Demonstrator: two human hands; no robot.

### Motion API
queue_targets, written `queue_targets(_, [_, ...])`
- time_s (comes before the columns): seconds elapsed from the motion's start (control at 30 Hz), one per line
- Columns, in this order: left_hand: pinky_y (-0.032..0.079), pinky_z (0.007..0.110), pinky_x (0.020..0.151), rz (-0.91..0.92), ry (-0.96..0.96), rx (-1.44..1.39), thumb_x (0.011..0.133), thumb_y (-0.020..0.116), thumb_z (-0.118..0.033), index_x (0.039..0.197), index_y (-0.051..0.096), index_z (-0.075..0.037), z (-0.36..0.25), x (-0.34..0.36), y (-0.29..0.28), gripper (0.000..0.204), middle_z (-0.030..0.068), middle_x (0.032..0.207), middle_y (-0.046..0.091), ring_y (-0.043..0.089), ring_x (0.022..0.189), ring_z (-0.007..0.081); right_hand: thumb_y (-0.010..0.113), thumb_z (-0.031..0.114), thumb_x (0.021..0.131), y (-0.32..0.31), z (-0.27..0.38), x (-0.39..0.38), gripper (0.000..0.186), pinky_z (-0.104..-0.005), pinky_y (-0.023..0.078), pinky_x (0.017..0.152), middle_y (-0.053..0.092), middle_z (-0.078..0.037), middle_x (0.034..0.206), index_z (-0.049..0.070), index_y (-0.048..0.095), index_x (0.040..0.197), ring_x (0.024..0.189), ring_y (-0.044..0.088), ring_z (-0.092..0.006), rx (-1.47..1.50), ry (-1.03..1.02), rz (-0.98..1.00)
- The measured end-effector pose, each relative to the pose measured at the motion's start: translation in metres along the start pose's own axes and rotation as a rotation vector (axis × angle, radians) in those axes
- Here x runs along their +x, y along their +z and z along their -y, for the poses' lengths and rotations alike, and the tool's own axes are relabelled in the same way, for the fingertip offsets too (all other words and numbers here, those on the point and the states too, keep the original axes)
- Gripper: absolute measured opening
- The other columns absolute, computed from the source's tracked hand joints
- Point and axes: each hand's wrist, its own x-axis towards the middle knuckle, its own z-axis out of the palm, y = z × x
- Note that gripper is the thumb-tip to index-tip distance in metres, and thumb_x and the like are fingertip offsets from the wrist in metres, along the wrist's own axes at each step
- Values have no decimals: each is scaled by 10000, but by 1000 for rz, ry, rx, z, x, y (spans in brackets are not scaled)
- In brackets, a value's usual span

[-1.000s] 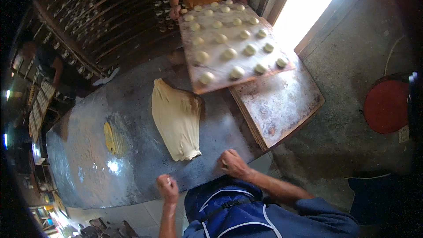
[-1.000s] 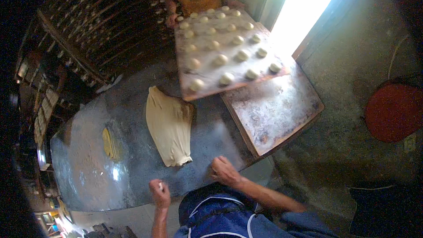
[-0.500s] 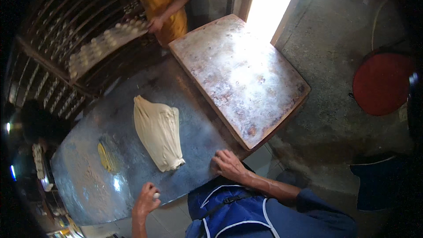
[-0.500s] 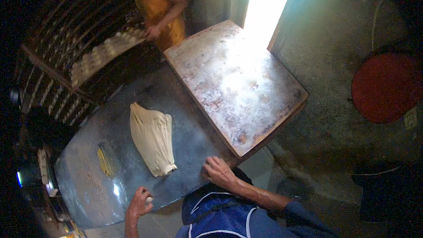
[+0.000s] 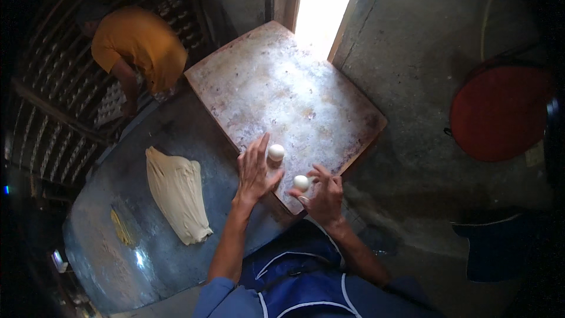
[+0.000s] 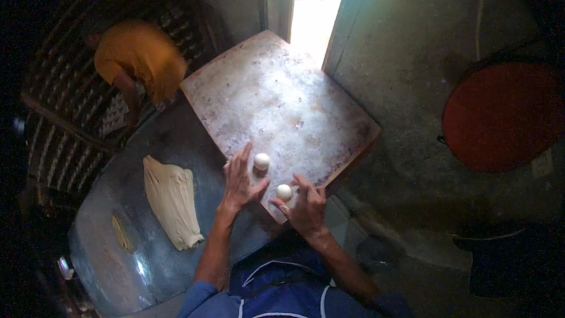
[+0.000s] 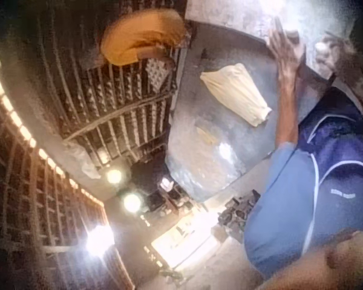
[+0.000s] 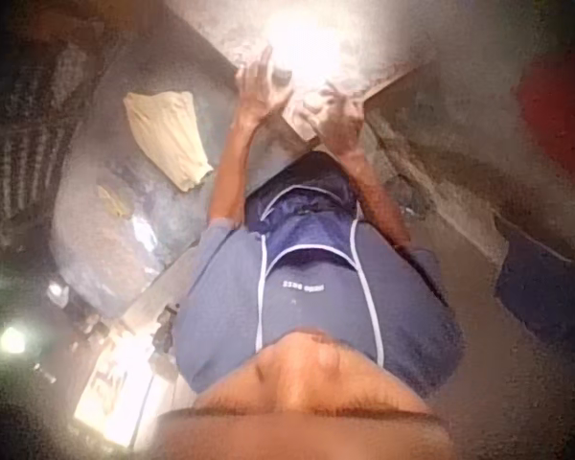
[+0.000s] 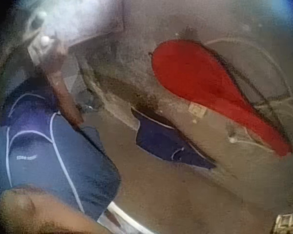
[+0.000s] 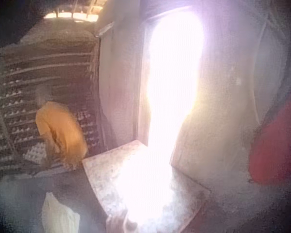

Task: The person rolls small pieces of dough into balls and places them on a wooden board. Another person assists by arranging the dough balls on the board. The task continues with repeated rolling and placement of dough balls.

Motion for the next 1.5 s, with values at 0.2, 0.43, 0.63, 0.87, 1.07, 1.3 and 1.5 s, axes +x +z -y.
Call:
queue_targets(0.2, [368,486,1129,-315,-477,199,783,827,-154,1450,466,-18,-4,-200,-69,771,175,1444,509,476,1359,348,927,340,743,-23,12,-78,739,-429,453,912,626,-143,1131,30,550,1298,995,589,-299,150,161,64])
queue_targets(0.43, [488,452,1036,-411,-606,240,752,800,4,1321,620,-66,84,-271,-167,601,165,1326,572,559,1247,360,824,188,858,33,89,-99,349,-429,504,825,667,-151,965,35,661,1126,917,635,-331,615,-33,743])
queue_targets(0.63, [561,419,948,-388,-580,207,753,770,20,1296,646,-65,34,-265,-146,564,164,1109,692,674,1042,421,493,388,1109,201,172,-122,454,-357,527,834,658,-41,994,-25,676,1157,920,605,-167,1420,769,1246])
queue_targets(0.87, [584,382,924,-458,-1122,-960,1037,618,-234,1353,573,68,-15,-326,-179,439,181,1091,757,749,989,234,566,365,1056,176,203,-131,361,-477,520,718,697,-217,822,28,675,1127,822,710,-380,512,298,1117])
queue_targets(1.07, [450,245,558,-158,-1163,-2649,1017,482,-252,956,580,-81,100,-266,-135,207,-33,693,504,479,517,100,657,196,942,108,214,-146,168,-501,533,683,680,-195,847,32,626,955,814,686,-414,249,-232,977])
queue_targets(1.3, [485,323,628,-392,-486,-1337,968,594,-244,1092,562,-69,127,-334,-113,217,20,848,526,556,707,161,813,185,861,92,297,-86,496,-376,526,952,720,-86,1081,31,637,1299,1052,656,-196,1156,-211,1091])
queue_targets(1.5, [529,513,833,507,-727,-112,968,607,-250,995,637,-20,5,-302,-214,234,222,945,665,675,918,394,768,198,943,250,297,-81,365,-307,540,902,735,-74,1095,-1,700,1241,990,666,-142,1088,-135,1945])
